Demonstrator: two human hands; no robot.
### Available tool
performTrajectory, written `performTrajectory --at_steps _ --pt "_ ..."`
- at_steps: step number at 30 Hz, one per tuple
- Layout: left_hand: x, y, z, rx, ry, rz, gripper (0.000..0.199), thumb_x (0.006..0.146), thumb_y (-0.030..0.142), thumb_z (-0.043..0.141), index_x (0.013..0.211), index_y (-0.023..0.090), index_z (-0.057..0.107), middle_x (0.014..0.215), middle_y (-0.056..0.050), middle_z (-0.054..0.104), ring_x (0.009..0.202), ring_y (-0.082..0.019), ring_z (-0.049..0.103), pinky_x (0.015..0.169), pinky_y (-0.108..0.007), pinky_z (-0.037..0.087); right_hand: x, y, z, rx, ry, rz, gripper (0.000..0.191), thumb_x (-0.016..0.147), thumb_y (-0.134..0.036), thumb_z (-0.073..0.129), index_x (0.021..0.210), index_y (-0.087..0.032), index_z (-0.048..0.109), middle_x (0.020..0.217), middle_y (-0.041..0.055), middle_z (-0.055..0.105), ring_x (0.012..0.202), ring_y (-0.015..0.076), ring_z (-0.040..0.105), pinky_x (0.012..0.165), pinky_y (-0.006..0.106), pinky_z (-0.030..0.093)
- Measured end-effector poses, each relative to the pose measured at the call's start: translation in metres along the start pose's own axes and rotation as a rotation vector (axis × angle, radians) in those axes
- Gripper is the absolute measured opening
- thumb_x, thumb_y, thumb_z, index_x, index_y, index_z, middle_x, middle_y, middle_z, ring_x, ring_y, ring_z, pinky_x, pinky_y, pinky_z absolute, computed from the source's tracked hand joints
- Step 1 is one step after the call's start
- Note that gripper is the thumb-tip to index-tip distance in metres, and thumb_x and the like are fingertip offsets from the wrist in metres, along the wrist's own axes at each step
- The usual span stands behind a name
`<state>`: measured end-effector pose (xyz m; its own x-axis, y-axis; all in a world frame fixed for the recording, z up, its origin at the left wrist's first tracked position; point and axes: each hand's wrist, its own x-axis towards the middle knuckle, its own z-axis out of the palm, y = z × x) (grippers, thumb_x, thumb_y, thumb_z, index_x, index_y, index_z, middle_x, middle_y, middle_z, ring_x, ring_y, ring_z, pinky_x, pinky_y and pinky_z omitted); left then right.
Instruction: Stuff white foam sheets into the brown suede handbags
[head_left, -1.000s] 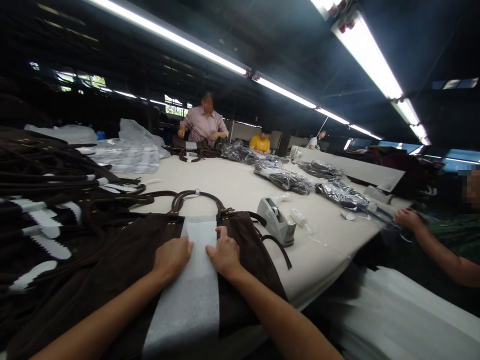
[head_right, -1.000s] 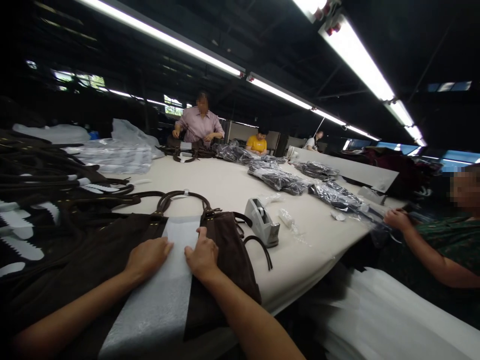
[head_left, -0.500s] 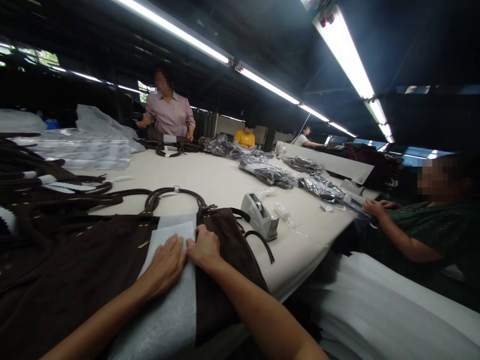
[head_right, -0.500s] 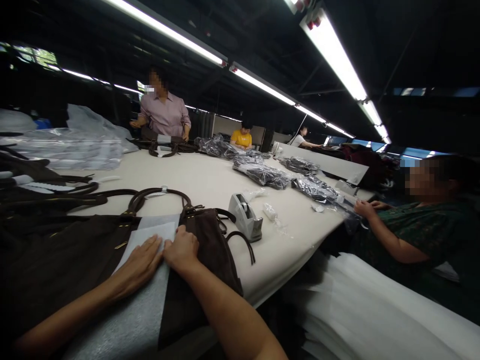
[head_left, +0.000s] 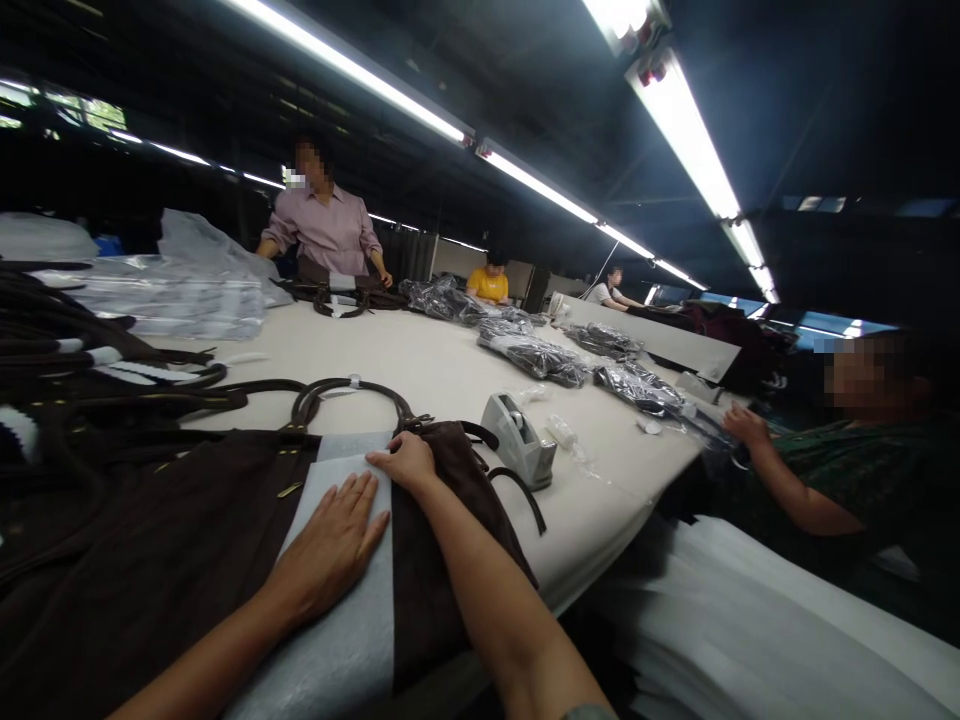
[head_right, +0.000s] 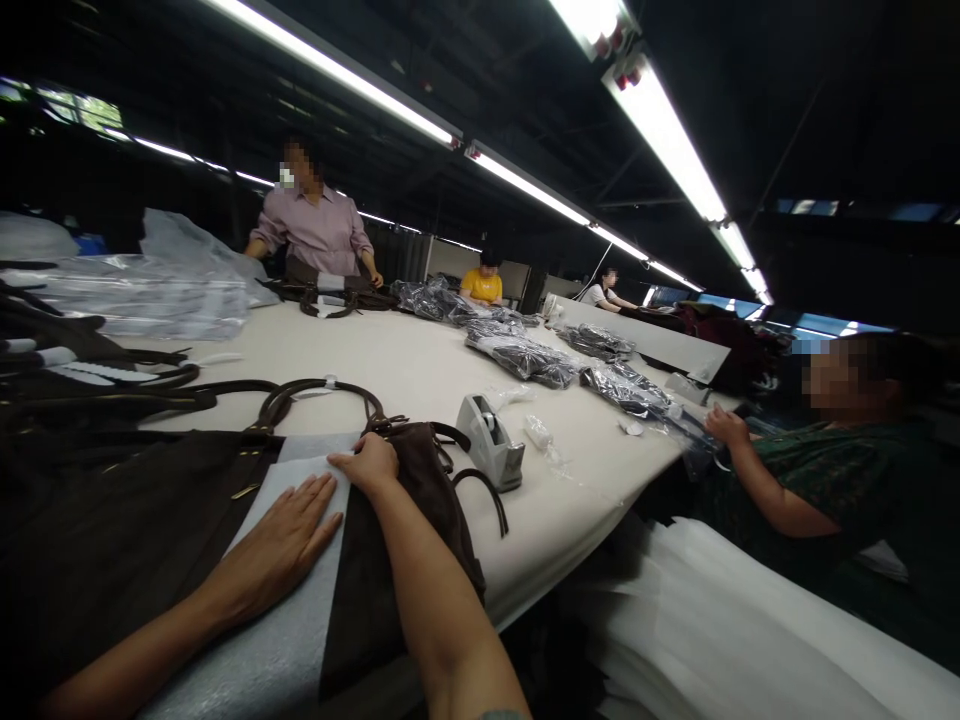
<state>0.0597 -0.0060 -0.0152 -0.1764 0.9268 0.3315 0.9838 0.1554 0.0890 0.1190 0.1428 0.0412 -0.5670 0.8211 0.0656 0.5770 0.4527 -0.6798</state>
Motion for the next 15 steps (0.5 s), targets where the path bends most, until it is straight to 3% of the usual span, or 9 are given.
performTrajectory --at_steps 5,10,13,15 --pt "-0.001 0.000 -0.005 0.023 -0.008 0.087 0.065 0.096 0.048 0.023 0.138 0.008 0.052 0.151 -0.018 0.041 0.144 -0.029 0.034 0.118 -0.050 0.028 0.000 0.000 0.004 0.014 0.056 0.028 0.018 0.074 -0.034 0.075 0.074 -0.021 0.063 0.081 0.0002 0.072 0.079 0.0164 0.066 0.071 0.025 0.049" --pt "-0.001 -0.011 0.010 0.032 -0.015 0.046 0.059 0.093 0.045 0.026 0.130 0.013 0.060 0.148 -0.016 0.046 0.140 -0.035 0.038 0.113 -0.059 0.030 -0.003 -0.005 0.008 -0.062 0.044 0.059 0.012 0.074 -0.032 0.071 0.078 -0.022 0.065 0.091 0.0038 0.074 0.090 0.0226 0.069 0.079 0.031 0.052" --pt "0.001 -0.020 0.023 0.038 0.000 0.088 0.060 0.092 0.042 0.025 0.133 0.013 0.058 0.149 -0.016 0.044 0.141 -0.035 0.037 0.113 -0.059 0.031 -0.011 -0.013 -0.006 -0.096 -0.053 0.032 0.010 0.075 -0.029 0.070 0.082 -0.022 0.068 0.093 0.0047 0.075 0.093 0.0236 0.069 0.081 0.031 0.053" --pt "0.002 -0.024 0.028 0.039 -0.009 0.095 0.059 0.090 0.041 0.026 0.130 0.014 0.060 0.148 -0.015 0.046 0.141 -0.035 0.038 0.113 -0.058 0.030 -0.022 -0.016 -0.031 -0.064 -0.034 -0.057 0.012 0.078 -0.029 0.068 0.088 -0.023 0.070 0.093 0.0018 0.074 0.092 0.0203 0.069 0.083 0.028 0.052"
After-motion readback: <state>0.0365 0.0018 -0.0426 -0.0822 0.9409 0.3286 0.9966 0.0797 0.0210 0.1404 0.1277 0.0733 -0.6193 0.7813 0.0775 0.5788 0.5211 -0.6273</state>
